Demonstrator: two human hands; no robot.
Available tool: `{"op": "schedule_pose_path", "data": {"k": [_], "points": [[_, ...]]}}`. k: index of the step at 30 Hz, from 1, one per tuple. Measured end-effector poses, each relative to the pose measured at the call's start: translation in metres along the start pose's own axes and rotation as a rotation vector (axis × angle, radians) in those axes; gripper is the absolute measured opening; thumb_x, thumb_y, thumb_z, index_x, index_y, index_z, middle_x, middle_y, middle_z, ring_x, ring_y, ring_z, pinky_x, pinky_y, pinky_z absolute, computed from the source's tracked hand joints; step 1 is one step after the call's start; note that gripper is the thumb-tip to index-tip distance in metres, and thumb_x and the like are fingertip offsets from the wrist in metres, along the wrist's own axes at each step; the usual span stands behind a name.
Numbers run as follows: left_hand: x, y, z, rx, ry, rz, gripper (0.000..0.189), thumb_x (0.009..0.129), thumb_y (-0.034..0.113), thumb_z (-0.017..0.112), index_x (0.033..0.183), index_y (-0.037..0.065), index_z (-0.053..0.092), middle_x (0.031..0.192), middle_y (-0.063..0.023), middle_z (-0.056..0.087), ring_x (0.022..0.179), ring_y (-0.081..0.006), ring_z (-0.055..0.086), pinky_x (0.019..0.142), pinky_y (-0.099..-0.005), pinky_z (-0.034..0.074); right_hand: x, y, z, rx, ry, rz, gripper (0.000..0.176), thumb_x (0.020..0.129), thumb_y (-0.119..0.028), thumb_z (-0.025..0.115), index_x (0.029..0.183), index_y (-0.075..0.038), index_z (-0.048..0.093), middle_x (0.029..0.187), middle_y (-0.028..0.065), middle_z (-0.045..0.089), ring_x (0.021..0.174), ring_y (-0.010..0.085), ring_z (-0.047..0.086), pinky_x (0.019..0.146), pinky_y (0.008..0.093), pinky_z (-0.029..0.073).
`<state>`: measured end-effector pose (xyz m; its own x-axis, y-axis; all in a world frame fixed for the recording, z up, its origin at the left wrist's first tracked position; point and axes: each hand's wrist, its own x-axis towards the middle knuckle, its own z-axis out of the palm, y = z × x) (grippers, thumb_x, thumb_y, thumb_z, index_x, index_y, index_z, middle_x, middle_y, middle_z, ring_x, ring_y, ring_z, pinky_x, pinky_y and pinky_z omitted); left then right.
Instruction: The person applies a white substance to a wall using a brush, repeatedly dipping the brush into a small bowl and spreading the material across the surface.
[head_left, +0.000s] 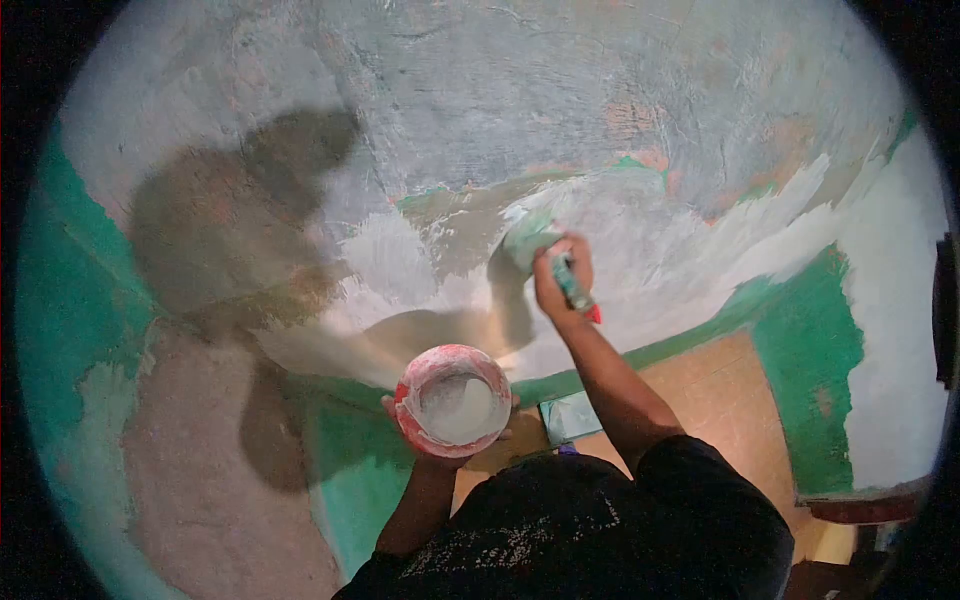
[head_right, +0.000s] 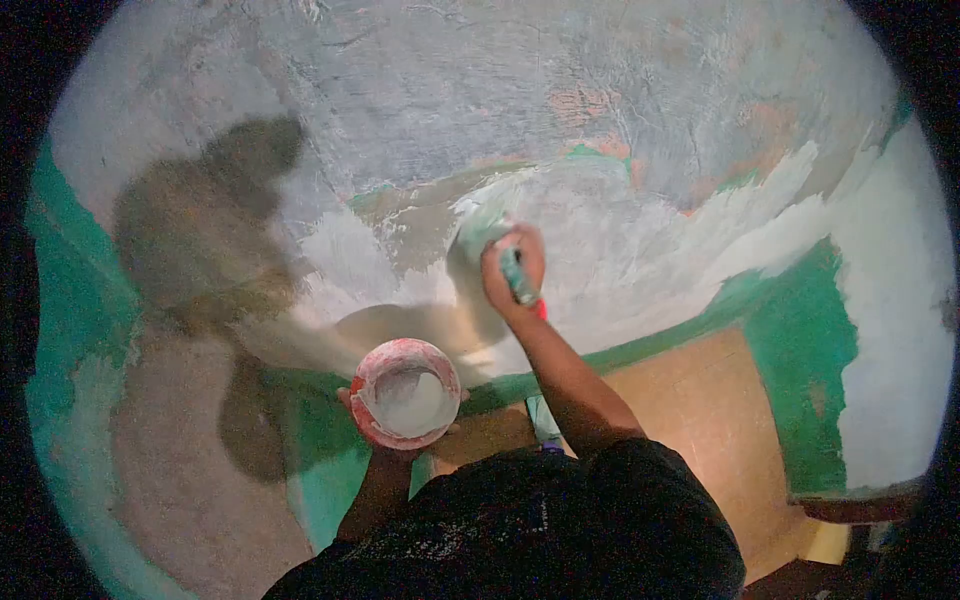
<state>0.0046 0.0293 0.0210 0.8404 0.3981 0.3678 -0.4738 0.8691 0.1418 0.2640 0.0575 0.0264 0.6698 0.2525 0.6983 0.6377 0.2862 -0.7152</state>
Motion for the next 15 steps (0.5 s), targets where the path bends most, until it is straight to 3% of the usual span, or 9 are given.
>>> {"op": "schedule_pose_path", "data": {"k": [4, 8, 12, 15], "points": [[-0.003, -0.003, 0.003, -0.025, 0.053, -0.002, 0.11, 0.068, 0.079, 0.064, 0.148, 0.013, 0.029, 0.146, -0.0291, 0.03, 0.127, -0.0623, 0.031, 0.09, -0.0793, 0.039, -0.014, -0.003, -0.012, 0.15, -0.165, -0.015, 0.015, 0.081, -0.002, 0.065, 0.089, -0.006, 0.054, 0.113, 0.0178, 0.061, 0.097, 0.0247, 0.06, 0.086, 0.0348, 0.047], [-0.001, 0.006, -0.007, 0.038, 0.016, -0.067, 0.109, 0.068, 0.077, 0.066, 0.148, 0.013, 0.029, 0.147, -0.0283, 0.029, 0.128, -0.0615, 0.031, 0.092, -0.0793, 0.037, 0.025, -0.033, -0.029, 0.223, 0.047, -0.092, 0.015, 0.078, 0.001, 0.062, 0.087, -0.006, 0.053, 0.111, 0.0203, 0.062, 0.097, 0.0266, 0.06, 0.087, 0.036, 0.047], [0.001, 0.0, -0.002, -0.007, 0.01, -0.046, 0.108, 0.069, 0.077, 0.066, 0.149, 0.014, 0.029, 0.148, -0.0275, 0.028, 0.129, -0.0613, 0.03, 0.093, -0.0794, 0.036, 0.031, 0.005, -0.013, -0.071, 0.105, -0.284, 0.018, 0.075, -0.003, 0.066, 0.086, -0.007, 0.052, 0.107, 0.0203, 0.063, 0.093, 0.0326, 0.061, 0.085, 0.0387, 0.048], [-0.002, -0.001, -0.005, -0.024, 0.035, -0.064, 0.109, 0.068, 0.078, 0.065, 0.149, 0.015, 0.028, 0.148, -0.0277, 0.028, 0.13, -0.0614, 0.029, 0.093, -0.0793, 0.036, 0.007, 0.002, -0.023, -0.123, -0.058, -0.111, 0.015, 0.075, -0.002, 0.066, 0.086, -0.004, 0.056, 0.095, 0.0197, 0.06, 0.094, 0.0369, 0.06, 0.084, 0.0393, 0.048]]}}
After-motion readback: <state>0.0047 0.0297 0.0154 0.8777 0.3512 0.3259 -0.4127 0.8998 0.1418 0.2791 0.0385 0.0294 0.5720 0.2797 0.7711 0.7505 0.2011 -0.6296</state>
